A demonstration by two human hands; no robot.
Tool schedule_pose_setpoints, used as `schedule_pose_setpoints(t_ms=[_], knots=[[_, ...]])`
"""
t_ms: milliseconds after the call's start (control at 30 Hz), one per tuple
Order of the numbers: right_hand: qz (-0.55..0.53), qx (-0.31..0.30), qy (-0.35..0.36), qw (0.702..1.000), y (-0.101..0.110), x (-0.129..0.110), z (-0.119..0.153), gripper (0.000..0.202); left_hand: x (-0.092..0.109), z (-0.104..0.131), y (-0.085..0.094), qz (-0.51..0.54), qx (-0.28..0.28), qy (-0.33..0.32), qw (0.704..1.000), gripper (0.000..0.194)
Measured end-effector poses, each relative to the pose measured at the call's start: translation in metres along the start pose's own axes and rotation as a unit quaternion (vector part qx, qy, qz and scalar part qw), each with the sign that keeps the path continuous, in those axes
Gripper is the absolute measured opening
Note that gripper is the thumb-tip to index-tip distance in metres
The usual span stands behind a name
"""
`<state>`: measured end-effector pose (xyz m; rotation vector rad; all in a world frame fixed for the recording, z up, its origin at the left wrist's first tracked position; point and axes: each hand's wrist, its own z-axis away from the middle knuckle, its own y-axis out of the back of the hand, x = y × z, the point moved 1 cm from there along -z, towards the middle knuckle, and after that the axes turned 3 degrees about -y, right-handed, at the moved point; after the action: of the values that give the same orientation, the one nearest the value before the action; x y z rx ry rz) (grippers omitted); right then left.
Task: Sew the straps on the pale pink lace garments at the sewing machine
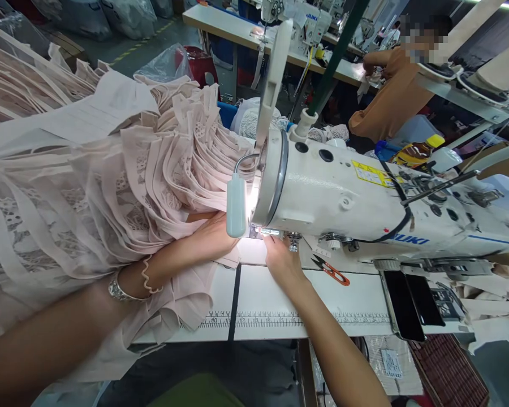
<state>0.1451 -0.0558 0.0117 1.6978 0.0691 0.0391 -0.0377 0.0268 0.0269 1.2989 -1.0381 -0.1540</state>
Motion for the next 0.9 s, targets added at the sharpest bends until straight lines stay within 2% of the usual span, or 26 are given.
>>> schedule_pose_setpoints(t_ms=[267, 500, 800, 900], knots=[[0.043, -0.057, -0.024, 0.997, 0.013, -0.015, -0.004, 0.06, 0.001, -0.001, 0.0, 0.003, -0.003, 0.02, 1.0, 0.023], [0.08, -0.137, -0.047, 0.986, 0.016, -0.019, -0.007, 0.064, 0.001, -0.001, -0.001, 0.002, -0.002, 0.033, 0.999, 0.025], [0.07, -0.158, -0.061, 0.983, 0.017, -0.02, -0.008, 0.064, 0.0, 0.0, -0.001, 0.004, 0.008, 0.008, 1.0, 0.028], [0.06, -0.148, -0.059, 0.985, 0.015, -0.019, -0.007, 0.062, -0.001, 0.0, -0.002, -0.002, 0.009, 0.0, 1.0, 0.028]])
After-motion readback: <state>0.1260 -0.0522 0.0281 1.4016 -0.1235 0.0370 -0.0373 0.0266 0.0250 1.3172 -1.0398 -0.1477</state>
